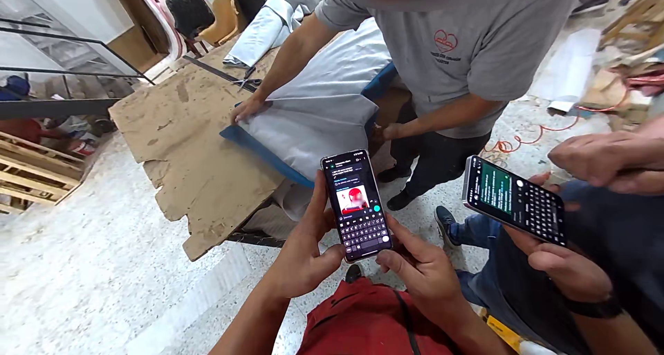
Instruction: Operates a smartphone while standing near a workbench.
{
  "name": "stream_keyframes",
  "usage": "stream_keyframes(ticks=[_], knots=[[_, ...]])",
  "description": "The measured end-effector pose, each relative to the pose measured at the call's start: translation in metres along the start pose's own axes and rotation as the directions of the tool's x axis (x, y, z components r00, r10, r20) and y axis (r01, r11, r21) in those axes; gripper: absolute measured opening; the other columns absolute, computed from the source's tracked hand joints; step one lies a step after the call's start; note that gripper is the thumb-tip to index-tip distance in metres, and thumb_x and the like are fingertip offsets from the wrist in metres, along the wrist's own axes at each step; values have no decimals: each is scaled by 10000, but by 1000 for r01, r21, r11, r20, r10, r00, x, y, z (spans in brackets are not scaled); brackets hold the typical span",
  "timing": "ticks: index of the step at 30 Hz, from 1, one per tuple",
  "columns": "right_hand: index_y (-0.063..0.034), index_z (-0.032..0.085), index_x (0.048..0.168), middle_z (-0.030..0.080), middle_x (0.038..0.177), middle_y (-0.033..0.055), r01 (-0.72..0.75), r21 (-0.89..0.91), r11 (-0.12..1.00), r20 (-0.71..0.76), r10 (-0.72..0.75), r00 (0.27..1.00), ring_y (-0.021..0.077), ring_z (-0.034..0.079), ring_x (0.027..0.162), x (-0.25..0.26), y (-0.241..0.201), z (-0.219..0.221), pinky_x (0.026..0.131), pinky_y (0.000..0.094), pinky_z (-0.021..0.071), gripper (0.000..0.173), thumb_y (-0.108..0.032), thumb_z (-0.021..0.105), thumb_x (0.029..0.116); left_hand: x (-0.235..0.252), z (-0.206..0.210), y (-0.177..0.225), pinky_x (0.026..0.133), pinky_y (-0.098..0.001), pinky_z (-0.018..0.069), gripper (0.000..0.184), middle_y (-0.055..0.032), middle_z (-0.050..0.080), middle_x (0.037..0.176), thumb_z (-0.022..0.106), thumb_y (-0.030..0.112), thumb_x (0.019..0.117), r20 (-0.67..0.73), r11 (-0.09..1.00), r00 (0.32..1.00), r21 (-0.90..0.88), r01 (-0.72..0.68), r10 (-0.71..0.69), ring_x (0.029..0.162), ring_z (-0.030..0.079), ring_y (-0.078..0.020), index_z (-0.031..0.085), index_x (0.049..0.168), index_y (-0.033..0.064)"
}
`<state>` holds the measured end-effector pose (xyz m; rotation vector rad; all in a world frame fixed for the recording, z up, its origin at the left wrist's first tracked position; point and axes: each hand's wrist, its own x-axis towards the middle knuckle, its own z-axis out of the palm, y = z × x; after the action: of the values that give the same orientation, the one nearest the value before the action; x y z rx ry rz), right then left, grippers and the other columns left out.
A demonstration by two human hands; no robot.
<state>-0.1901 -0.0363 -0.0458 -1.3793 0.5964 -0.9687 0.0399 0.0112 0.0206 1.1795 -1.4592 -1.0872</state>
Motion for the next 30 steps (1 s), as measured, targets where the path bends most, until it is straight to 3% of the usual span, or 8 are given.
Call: stream_keyframes(ticks=[13, 20, 25, 30], knots=[[-100, 563, 1487, 751, 1011, 100, 4, 22, 1000, 7, -4, 1000, 196, 724, 817, -2, 2, 2, 747, 341, 646, 503, -159, 682, 1002, -1, 0, 0, 1040, -534, 555, 1101, -102, 432, 1582, 656, 64, 850, 7, 1000, 1000, -9, -11, 11, 1301, 587, -341, -48, 1659, 315], [-89, 560, 1487, 751, 1007, 93, -2, 14, 1000, 4, 2, 1000, 190, 721, 809, -3, 1, 4, 747, 332, 643, 503, -163, 679, 1004, -4, 1, -2, 1055, -493, 557, 1176, -75, 493, 1538, 731, 77, 831, -16, 997, 1000, 79, 1, 0, 1290, 601, -304, -71, 1655, 323], [-87, 555, 1491, 751, 998, 98, -2, 14, 1000, 9, 2, 1000, 192, 720, 809, -4, 2, 4, 745, 329, 641, 498, -163, 667, 1012, -5, -1, -4, 1057, -527, 548, 1132, -85, 407, 1604, 713, 117, 855, 9, 1000, 1000, -3, 3, -3, 1325, 569, -336, -54, 1657, 339], [-92, 558, 1489, 752, 996, 89, -8, 3, 1000, 5, 7, 1000, 188, 719, 806, -4, 1, 5, 740, 326, 640, 496, -174, 667, 1013, -6, -2, -4, 1061, -525, 545, 1131, -76, 403, 1609, 702, 110, 851, 11, 1000, 1000, 13, -3, 3, 1332, 564, -333, -59, 1657, 337]])
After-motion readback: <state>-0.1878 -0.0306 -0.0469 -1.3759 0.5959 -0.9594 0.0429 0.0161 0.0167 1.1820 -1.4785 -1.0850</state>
